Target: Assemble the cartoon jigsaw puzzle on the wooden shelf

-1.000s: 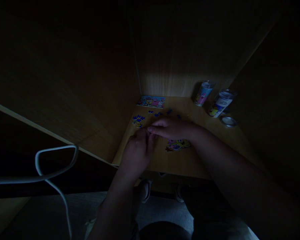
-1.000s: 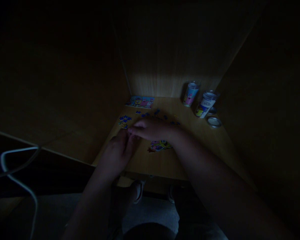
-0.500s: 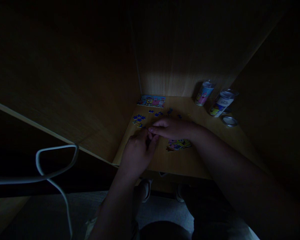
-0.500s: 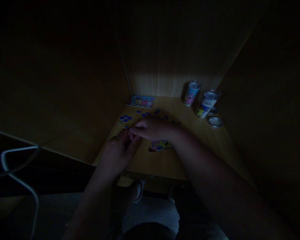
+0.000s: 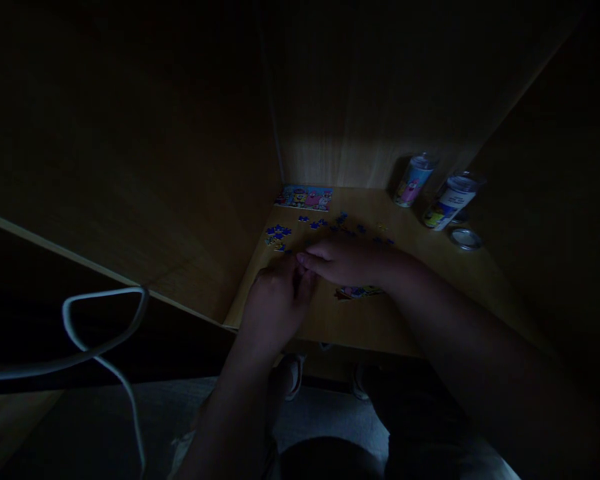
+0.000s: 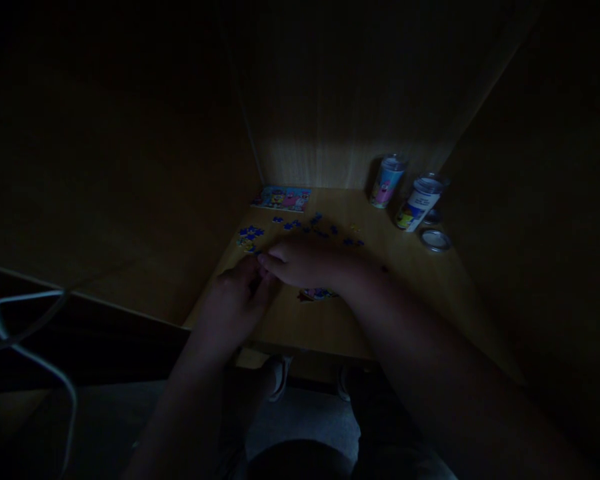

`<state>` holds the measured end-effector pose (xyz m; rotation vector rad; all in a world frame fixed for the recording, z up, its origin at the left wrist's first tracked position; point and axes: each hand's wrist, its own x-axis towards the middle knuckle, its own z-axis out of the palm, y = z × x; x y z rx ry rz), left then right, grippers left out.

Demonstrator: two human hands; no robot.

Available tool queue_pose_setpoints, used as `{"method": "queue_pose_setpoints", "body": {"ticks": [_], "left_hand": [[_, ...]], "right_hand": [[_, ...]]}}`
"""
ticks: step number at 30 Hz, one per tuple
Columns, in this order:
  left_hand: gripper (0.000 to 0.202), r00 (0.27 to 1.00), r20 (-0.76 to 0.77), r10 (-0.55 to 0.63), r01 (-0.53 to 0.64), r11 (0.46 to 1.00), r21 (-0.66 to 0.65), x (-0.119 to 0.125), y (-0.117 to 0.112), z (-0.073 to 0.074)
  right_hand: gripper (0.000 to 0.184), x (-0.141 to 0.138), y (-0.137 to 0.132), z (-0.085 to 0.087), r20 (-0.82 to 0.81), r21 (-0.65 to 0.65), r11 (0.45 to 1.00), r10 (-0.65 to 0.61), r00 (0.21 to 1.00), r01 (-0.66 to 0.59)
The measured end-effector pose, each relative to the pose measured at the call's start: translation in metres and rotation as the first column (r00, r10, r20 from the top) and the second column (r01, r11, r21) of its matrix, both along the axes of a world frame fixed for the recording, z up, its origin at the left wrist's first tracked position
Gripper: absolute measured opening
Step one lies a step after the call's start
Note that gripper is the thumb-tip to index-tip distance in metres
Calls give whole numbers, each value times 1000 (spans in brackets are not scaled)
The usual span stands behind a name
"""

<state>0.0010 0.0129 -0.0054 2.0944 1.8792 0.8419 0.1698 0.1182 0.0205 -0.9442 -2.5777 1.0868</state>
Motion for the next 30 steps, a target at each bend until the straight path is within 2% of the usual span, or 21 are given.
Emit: {"method": "queue_pose_setpoints", "body": {"ticks": [3,7,13,17,30], "left_hand": [[15,1000,-20,6,-6,1000,-1,0,0,0],[17,1000,-13,4,-4,1000,4,0,0,2],[18,996,91,22,-24,999,21,-2,0,3],[17,989,146,21,-29,998,50,-3,0,4],[14,998,41,42,-44,998,51,-2,-1,1]], "right_hand": [[40,0,-2,2,7,29,1000,-8,1000,8],[38,0,1,2,-23,-23,1000,11,1000,-11],[35,0,5,-2,-87,-108,994,15,996,-24],[34,0,5,-2,-89,-105,995,-4,996,-5],[36,-1,3,1,-101,-81,997,1,995,-9]]}}
